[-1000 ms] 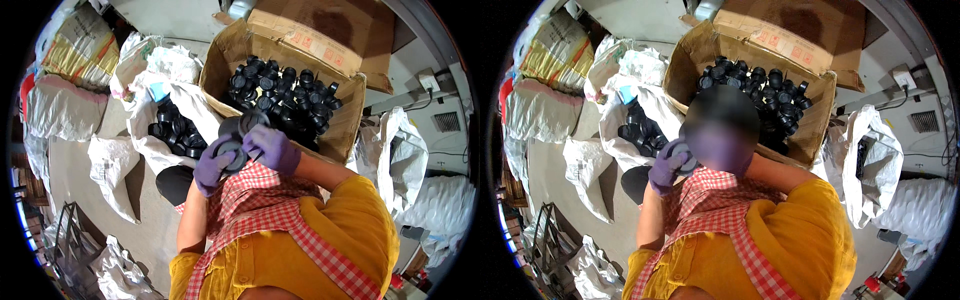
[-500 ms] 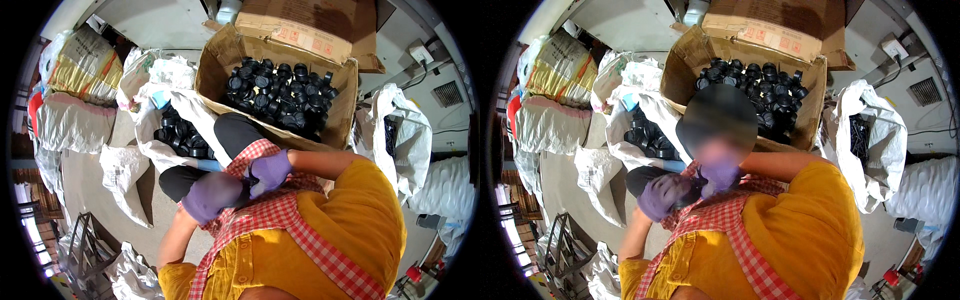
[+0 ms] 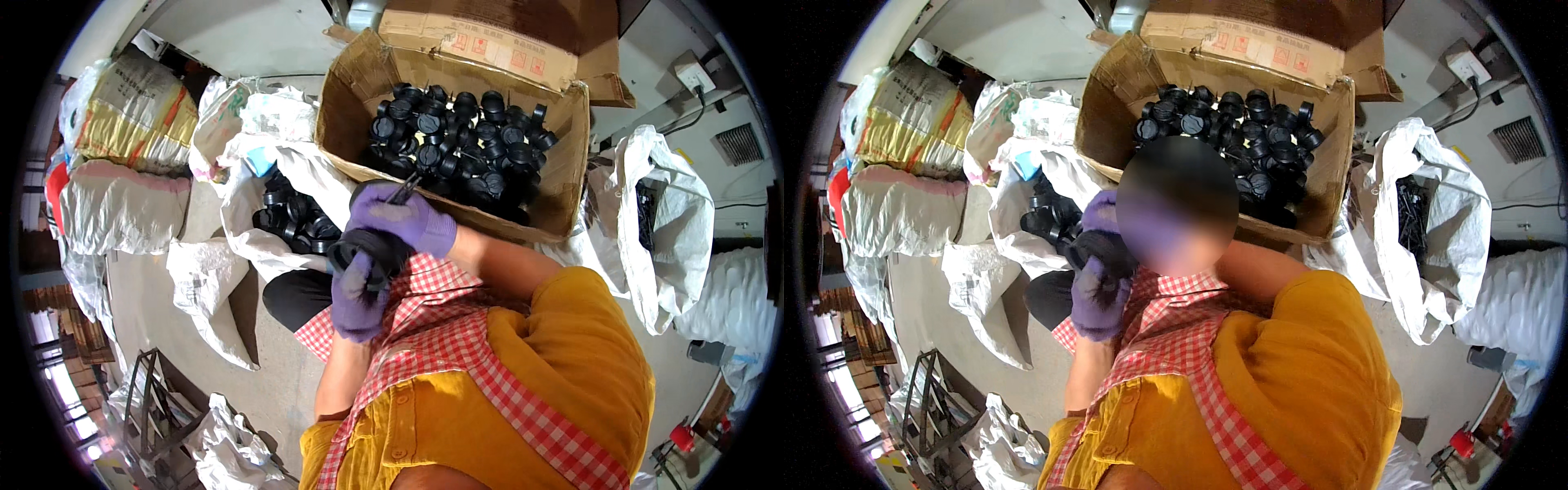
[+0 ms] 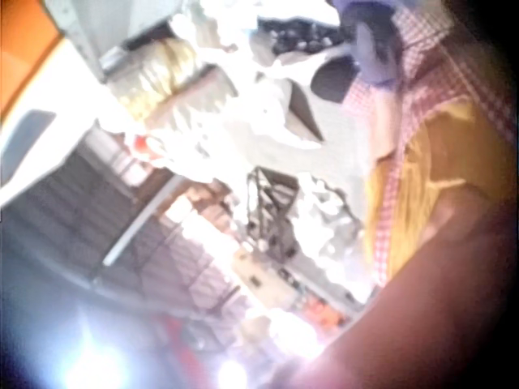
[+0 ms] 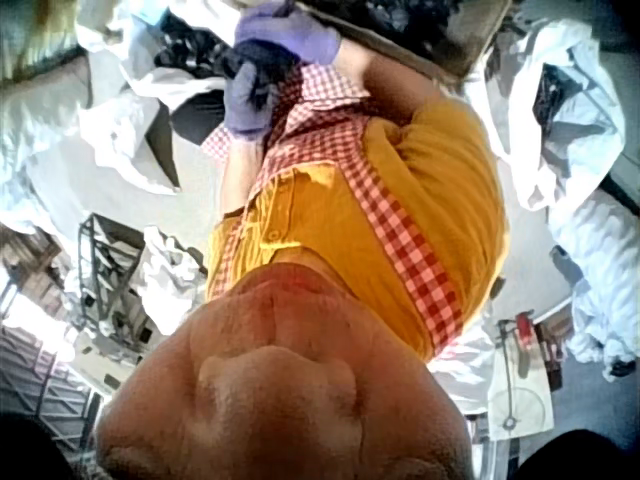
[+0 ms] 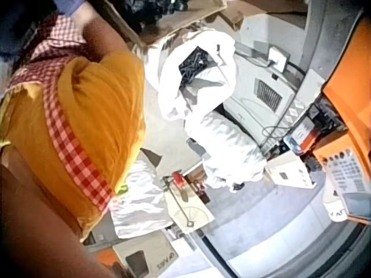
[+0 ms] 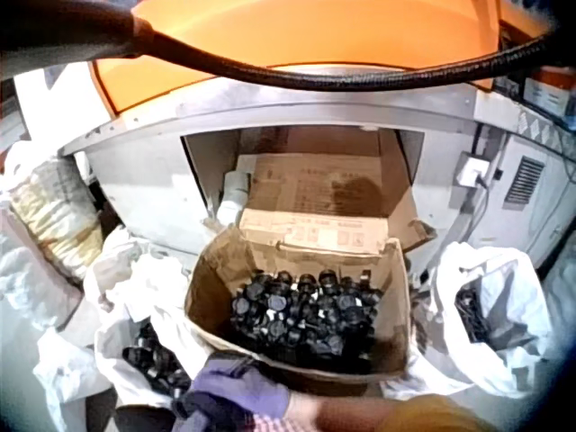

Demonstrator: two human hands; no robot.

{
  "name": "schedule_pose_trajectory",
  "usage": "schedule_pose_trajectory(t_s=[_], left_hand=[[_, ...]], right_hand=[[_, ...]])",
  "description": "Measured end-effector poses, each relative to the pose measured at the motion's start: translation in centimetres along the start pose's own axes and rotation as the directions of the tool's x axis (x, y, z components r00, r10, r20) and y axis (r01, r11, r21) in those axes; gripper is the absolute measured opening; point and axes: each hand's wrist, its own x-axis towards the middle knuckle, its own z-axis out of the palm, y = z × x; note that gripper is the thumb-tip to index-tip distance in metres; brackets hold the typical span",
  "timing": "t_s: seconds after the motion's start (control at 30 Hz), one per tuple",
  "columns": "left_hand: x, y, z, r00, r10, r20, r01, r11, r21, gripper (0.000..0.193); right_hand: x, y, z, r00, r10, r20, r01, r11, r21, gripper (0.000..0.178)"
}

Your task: The person uses a small tool to scrape and clean excess material from black plastic circular parts, picking them up from a box and placing them into a white bag.

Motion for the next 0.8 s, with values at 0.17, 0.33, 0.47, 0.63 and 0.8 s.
schedule_pose_trajectory(t_s=[0.17, 0.33, 0.47, 0.63, 0.8], left_hand=[[2.6, -0.9, 2.2, 0.981, -0.129, -0.142, 0.137, 0.99, 0.046, 0.051], [5.4, 0.5, 1.8, 0.99, 0.121, 0.074, -0.115, 0.377, 0.919, 0.052], [6.4, 1.4, -0.5, 0.949, 0.312, 0.055, -0.189, 0.419, 0.888, 0.046], [8.5, -3.0, -10.5, 0.941, 0.258, -0.219, 0.213, 0.05, 0.976, 0.072], [6.2, -5.2, -10.7, 0.927, -0.082, -0.366, 0.363, 0.447, 0.818, 0.074]], right_hand=[[2.0, -2.3, -2.4, 0.987, 0.151, -0.051, -0.146, 0.986, 0.077, 0.023], [3.3, 6.0, -6.6, 0.979, -0.16, -0.126, 0.003, 0.63, -0.776, 0.028], [2.5, 11.7, -15.2, 0.766, 0.154, -0.624, -0.627, 0.39, -0.674, 0.02], [1.9, 18.5, -20.8, 0.408, 0.42, -0.81, -0.91, 0.257, -0.325, 0.024], [2.1, 21.8, -23.4, 0.32, 0.565, -0.761, -0.904, 0.422, -0.066, 0.024]])
